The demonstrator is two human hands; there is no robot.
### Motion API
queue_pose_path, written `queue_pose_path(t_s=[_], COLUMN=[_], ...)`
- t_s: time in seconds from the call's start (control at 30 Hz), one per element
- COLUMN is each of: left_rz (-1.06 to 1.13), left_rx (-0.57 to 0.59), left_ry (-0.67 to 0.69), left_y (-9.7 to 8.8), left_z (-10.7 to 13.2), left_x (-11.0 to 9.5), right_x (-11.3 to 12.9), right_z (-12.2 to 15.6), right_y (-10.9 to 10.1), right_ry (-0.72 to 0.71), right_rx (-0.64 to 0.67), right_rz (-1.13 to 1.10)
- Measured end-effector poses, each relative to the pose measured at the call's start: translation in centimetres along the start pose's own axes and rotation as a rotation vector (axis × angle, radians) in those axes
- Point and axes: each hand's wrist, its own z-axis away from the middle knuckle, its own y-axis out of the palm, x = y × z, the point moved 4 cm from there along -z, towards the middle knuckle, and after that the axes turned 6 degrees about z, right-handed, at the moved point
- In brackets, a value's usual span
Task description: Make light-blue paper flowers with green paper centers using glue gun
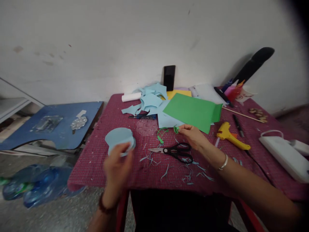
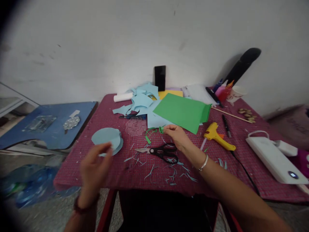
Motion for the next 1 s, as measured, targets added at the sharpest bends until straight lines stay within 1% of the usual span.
queue_pose_path(t_s=[0.03,0.07,0.1,0.13,0.17,0.2,0.27,0.33,0.37,0.43,0.5,0.6,0.67,0.77,0.87,1.0], left_rz=[-0.011,0.035,0.098,0.144,0.176,0.218,0.296,0.352,0.366,0.378,0.42,0.513,0.547,0.659,0.764,0.897], left_rx=[-0.16,-0.246,-0.299,-0.291,-0.239,-0.197,-0.063,0.035,0.06,0.065,0.027,-0.045,-0.055,-0.04,0.007,0.073], left_ry=[-0.046,-0.117,-0.18,-0.251,-0.326,-0.388,-0.46,-0.493,-0.51,-0.557,-0.622,-0.684,-0.682,-0.654,-0.626,-0.641], left_y=[-3.2,-5.7,-7.7,-8.9,-9.4,-9.5,-8.4,-6.9,-6.3,-5.5,-5.3,-5.3,-5.0,-3.8,-1.9,1.4], left_z=[-0.8,-1.7,-2.6,-3.4,-4.1,-4.6,-5.1,-5.2,-5.2,-5.3,-5.3,-5.2,-5.1,-4.9,-5.0,-5.4], left_x=[1.7,3.7,5.8,7.7,9.5,10.9,12.5,13.0,13.1,13.1,13.1,12.9,12.3,10.9,9.2,7.4], right_x=[-0.3,-0.5,-0.8,-1.0,-1.2,-1.4,-1.6,-1.7,-1.7,-1.6,-1.2,-0.3,0.3,1.2,1.6,1.8], right_z=[-0.1,-0.2,-0.2,-0.2,-0.1,0.0,0.2,0.4,0.5,0.5,0.5,0.6,0.7,0.9,1.3,2.5], right_y=[-0.1,-0.3,-0.5,-0.7,-1.0,-1.2,-1.7,-2.2,-2.5,-3.1,-3.5,-3.9,-4.1,-4.4,-4.3,-3.6], right_ry=[0.009,0.017,0.025,0.034,0.042,0.05,0.058,0.057,0.055,0.051,0.028,-0.011,-0.028,-0.054,-0.093,-0.138], right_rx=[-0.005,-0.013,-0.022,-0.031,-0.04,-0.049,-0.074,-0.109,-0.129,-0.163,-0.169,-0.142,-0.139,-0.157,-0.138,-0.055], right_rz=[0.017,0.033,0.05,0.069,0.088,0.109,0.153,0.198,0.219,0.249,0.265,0.294,0.311,0.311,0.28,0.208])
